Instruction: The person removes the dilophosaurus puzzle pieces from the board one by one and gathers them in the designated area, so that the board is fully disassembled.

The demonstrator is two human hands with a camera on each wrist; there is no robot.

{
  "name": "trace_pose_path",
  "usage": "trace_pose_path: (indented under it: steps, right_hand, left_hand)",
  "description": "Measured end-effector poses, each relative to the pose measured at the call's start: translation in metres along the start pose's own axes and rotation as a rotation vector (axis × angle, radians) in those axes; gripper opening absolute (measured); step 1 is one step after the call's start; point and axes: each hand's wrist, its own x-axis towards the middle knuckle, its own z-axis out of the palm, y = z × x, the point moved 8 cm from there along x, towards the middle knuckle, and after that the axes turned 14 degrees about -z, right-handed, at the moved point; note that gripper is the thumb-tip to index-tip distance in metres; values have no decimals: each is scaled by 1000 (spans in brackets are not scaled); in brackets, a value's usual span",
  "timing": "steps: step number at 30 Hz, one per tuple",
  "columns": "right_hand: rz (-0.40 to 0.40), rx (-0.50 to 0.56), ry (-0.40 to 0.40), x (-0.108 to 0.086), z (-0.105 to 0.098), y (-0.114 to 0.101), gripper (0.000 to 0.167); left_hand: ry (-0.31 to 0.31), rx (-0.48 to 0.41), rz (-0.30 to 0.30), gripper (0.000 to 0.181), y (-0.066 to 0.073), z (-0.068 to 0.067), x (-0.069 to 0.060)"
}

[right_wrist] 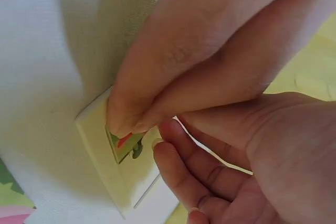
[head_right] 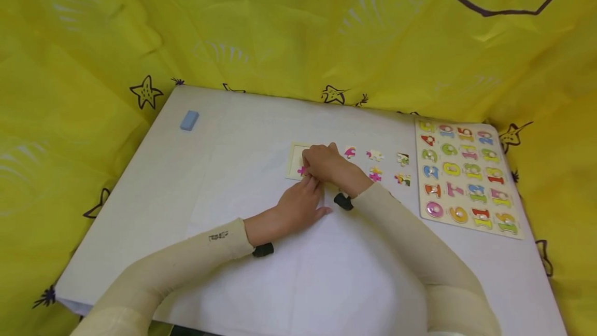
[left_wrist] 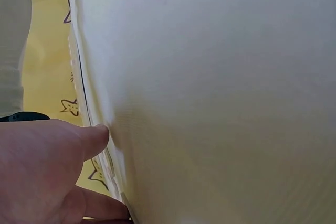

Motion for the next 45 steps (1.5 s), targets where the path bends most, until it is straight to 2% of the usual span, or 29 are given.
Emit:
trace_pose_path:
  steps: [5, 12, 18, 25, 31, 35, 41, 45]
  right_hand:
    - [-1, 26, 31, 0, 0, -1, 11]
    - [-1, 83, 5, 1, 3, -1, 12]
    - [-11, 118, -20, 0, 3, 2, 11]
    - [-31, 155, 3, -1, 1, 3, 9]
    - [-32, 183, 28, 1, 3, 7, 12]
    - [-47, 169, 87, 1, 0, 10, 12]
    - [-87, 224, 190, -16, -20, 15, 8]
    - [-47, 291, 195, -36, -31, 27, 8]
  left_hand:
    - [26, 19, 5, 80, -1, -1, -1]
    - [-23, 66, 27, 82, 0, 2, 1]
    - [-52, 16, 26, 77, -1, 0, 3]
    - [-25, 26, 25, 72, -3, 0, 3]
    - [-47, 23, 32, 72, -4, 0, 3]
    - [-73, 15, 31, 74, -5, 2, 5]
    - [-105, -12, 13, 80, -6, 3, 6]
    - [-70, 1, 4, 79, -6, 1, 6]
